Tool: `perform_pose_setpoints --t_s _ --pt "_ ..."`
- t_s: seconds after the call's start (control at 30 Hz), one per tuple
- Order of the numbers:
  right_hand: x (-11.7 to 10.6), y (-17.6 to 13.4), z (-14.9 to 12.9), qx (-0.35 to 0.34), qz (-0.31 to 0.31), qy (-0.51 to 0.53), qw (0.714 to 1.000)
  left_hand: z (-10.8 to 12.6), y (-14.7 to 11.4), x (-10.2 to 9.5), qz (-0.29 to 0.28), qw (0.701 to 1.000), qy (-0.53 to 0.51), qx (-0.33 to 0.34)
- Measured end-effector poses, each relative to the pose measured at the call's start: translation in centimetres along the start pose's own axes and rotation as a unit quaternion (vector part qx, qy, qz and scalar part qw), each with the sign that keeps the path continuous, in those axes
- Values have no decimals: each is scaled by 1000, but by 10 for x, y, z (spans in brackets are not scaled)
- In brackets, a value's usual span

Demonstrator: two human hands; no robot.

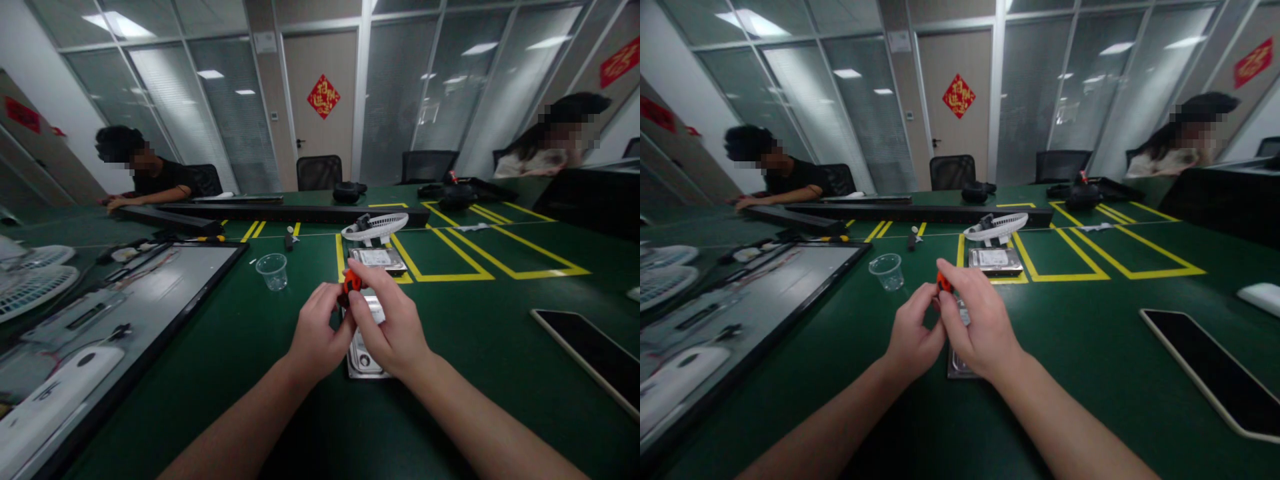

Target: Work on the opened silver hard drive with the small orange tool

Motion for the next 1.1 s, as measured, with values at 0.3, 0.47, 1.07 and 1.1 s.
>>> perform_pose_setpoints --t_s 0.3,0.47,1.07,1.1 --pt "-3 -1 3 4 26 -13 1000 -2 -2 -5 31 999 18 2" --pt "-2 0 0 -1 6 2 1000 1 1 -3 9 1000 11 5" --pt "-1 -1 1 4 -2 7 1000 1 2 -3 17 1000 25 2" --pt "-1 -1 1 4 1 4 1000 0 1 -5 26 999 27 -2"
Point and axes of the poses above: each hand's wrist, its own y-axis towards the middle knuckle, its own x-axis out of the palm, z = x × y, the point moved 9 cm from there along y, towards the middle knuckle, and after that the axes turned 9 degrees about x, right-handed, at the moved point
